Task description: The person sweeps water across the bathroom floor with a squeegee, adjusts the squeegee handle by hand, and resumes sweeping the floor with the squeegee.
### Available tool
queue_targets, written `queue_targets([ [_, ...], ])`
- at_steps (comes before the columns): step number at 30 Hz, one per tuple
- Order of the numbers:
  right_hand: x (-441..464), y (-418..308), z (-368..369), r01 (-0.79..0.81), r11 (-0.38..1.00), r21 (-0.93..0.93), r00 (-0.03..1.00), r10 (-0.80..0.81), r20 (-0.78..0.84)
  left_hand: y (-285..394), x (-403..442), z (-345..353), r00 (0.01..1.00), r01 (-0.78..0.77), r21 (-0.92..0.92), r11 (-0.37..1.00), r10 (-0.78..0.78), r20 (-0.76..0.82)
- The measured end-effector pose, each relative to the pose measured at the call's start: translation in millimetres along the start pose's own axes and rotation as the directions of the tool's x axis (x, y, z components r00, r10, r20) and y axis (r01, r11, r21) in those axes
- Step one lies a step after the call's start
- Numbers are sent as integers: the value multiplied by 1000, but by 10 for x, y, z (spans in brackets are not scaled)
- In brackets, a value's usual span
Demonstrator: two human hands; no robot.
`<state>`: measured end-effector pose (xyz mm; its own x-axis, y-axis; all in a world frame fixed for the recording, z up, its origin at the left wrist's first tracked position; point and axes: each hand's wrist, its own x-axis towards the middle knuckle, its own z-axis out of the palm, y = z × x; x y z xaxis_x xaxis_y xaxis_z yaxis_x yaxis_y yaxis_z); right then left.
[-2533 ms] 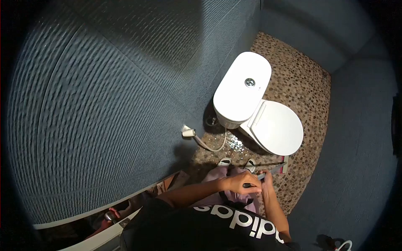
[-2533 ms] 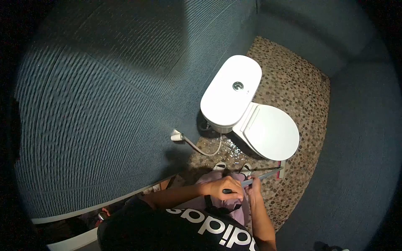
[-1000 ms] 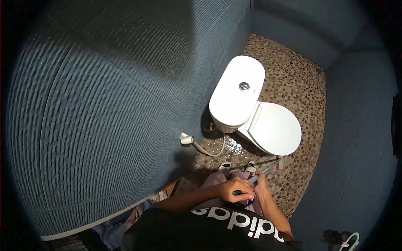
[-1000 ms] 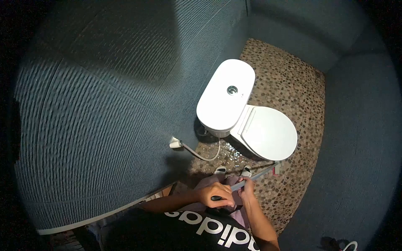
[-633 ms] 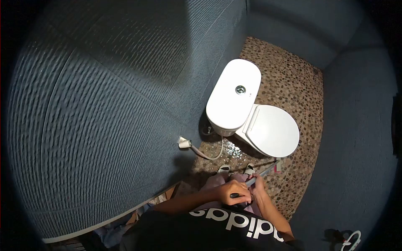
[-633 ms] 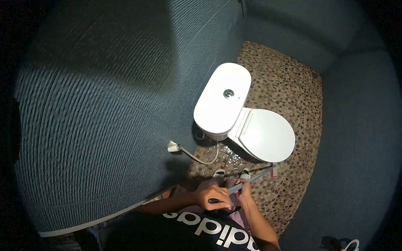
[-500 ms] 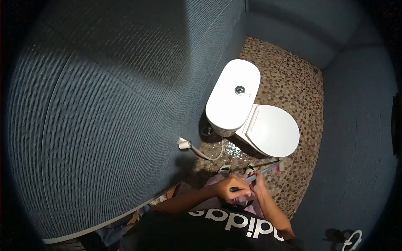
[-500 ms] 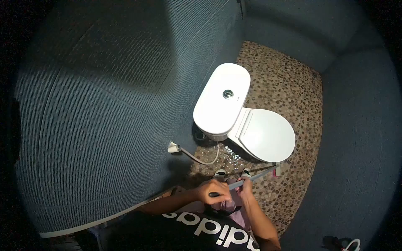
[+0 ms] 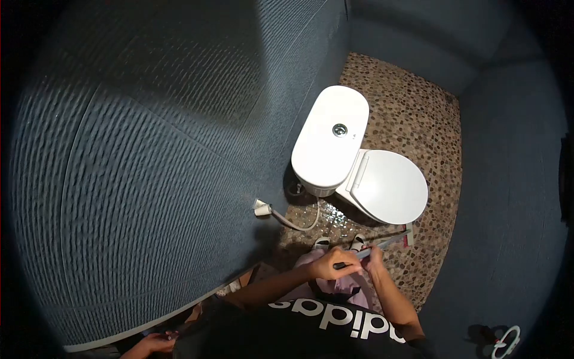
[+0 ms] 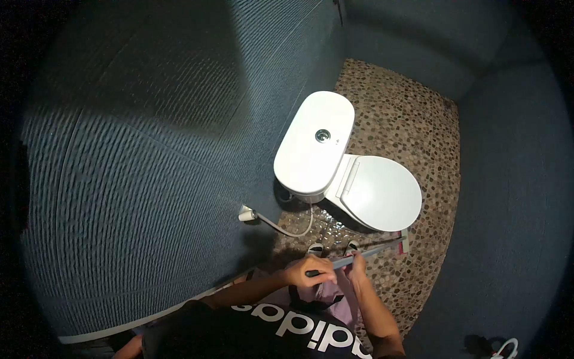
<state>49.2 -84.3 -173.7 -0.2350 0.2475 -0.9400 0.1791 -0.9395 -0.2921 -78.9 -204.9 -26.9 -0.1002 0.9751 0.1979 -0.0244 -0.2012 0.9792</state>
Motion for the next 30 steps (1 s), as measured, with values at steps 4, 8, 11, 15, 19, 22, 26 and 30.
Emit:
queue_targets([
  [4, -290, 62, 72, 47, 998, 43, 999, -48, 19, 153, -40, 46, 999, -3, 19, 1000, 2, 48],
  [8, -195, 141, 107, -54, 998, 12, 996, 53, 70, 183, -150, -46, 997, -73, 56, 996, 72, 24],
  [11, 46, 115, 29, -11, 999, 31, 1000, 11, 21, -1, -82, -58, 999, -7, -28, 1000, 5, -51],
  [15, -97, 149, -11, -14, 1000, 26, 1000, 14, -19, 103, -106, 55, 994, -111, -1, 994, 111, 10],
  [19, -327, 204, 74, -59, 997, -49, 997, 61, 50, 177, -276, 15, 995, -86, -1, 996, 86, 46],
  [22, -78, 123, 66, -86, 996, -16, 993, 87, 77, 41, -191, -64, 1000, -7, 38, 999, 8, -21],
  [26, -105, 64, 76, -8, 1000, 1, 998, 8, -63, 139, -77, 3, 998, -53, 25, 998, 52, 31],
  [30, -215, 141, 1, -53, 997, -51, 990, 59, 130, 198, -199, 31, 995, -67, -11, 998, 68, 74],
])
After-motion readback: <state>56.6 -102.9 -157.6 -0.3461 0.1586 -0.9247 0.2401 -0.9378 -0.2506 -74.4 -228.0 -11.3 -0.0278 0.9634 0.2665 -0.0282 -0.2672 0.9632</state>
